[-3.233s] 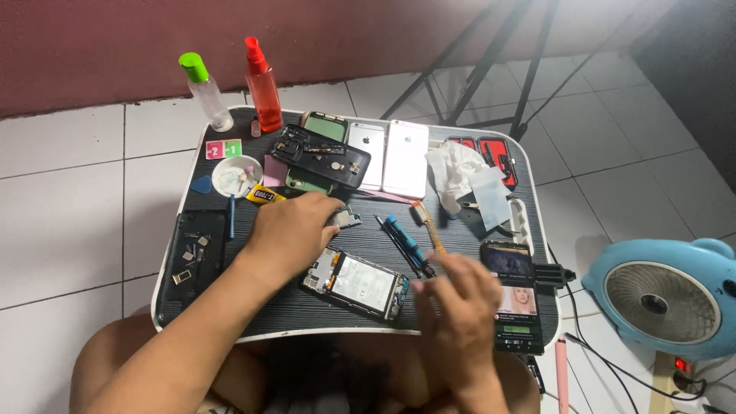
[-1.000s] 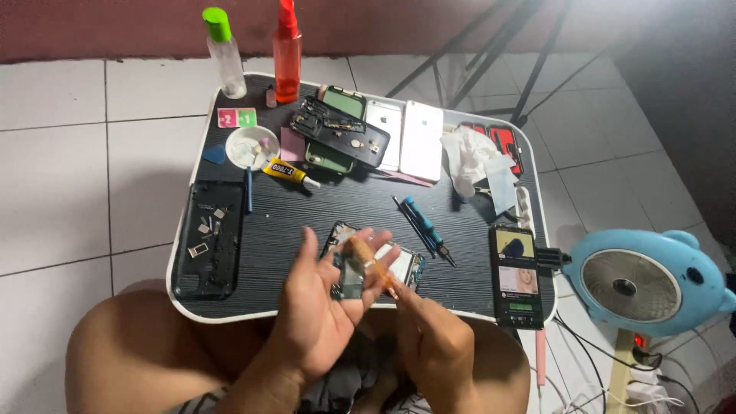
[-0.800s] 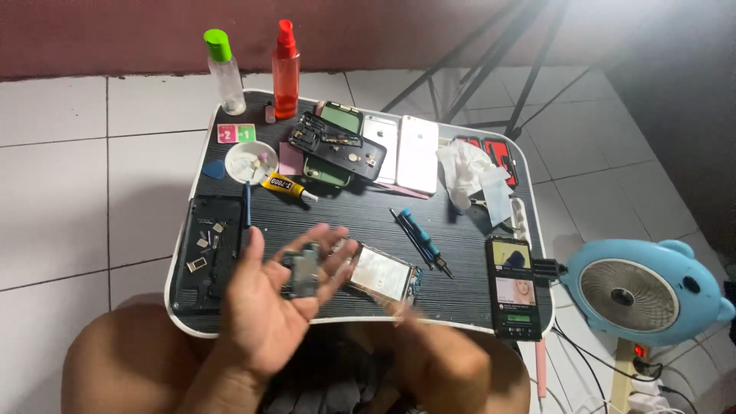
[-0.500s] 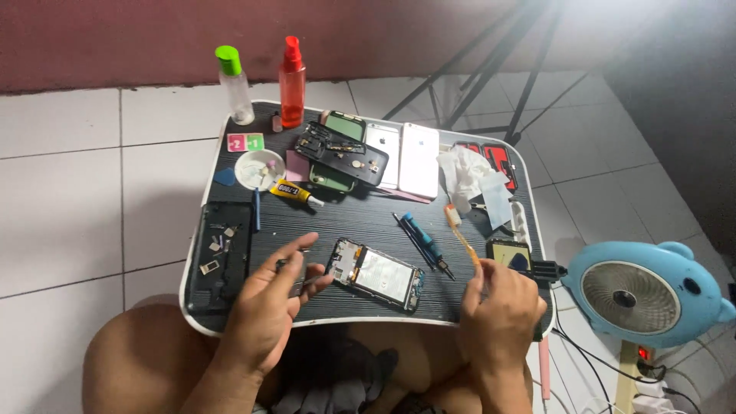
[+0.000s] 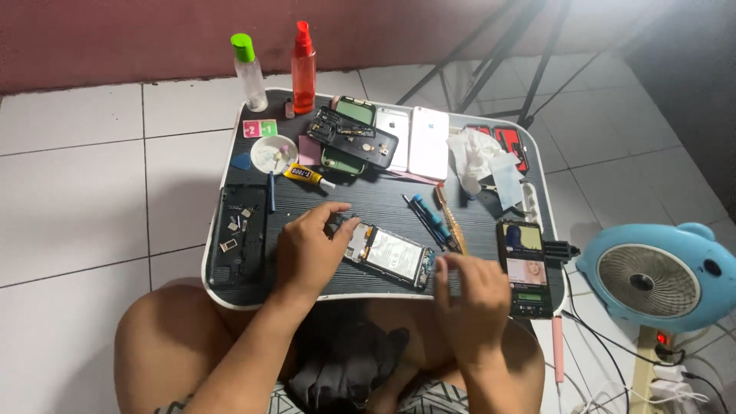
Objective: Connecting and disconnecting internal ribbon cables and components during a smartphone repair.
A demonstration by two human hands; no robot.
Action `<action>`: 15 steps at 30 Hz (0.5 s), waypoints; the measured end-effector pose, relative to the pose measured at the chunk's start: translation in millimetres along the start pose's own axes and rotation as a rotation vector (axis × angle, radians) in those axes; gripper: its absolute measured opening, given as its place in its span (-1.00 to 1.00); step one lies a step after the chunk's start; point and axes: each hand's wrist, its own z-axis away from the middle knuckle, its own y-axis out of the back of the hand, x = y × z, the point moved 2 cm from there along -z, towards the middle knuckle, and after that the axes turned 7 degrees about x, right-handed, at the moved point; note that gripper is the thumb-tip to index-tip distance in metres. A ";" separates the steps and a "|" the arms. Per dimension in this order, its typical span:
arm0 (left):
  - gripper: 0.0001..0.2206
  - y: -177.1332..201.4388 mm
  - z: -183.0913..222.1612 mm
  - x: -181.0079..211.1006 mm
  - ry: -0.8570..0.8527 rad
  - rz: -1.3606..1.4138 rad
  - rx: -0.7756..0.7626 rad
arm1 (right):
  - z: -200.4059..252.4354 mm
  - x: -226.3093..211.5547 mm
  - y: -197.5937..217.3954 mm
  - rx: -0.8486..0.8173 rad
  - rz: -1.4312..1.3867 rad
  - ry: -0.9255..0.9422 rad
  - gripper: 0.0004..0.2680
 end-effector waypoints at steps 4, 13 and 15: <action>-0.79 -4.2 3.7 0.4 -0.031 -0.011 0.000 | 23.2 -18.9 10.5 0.006 -0.165 -0.058 -0.92; -0.88 -1.8 8.7 -5.1 -0.104 0.015 0.034 | 89.3 -53.4 -6.0 -0.626 -0.429 0.049 -0.75; -0.89 -3.0 8.3 -6.9 -0.142 0.025 0.051 | 104.3 -61.1 -14.4 -0.983 -0.442 0.014 -0.33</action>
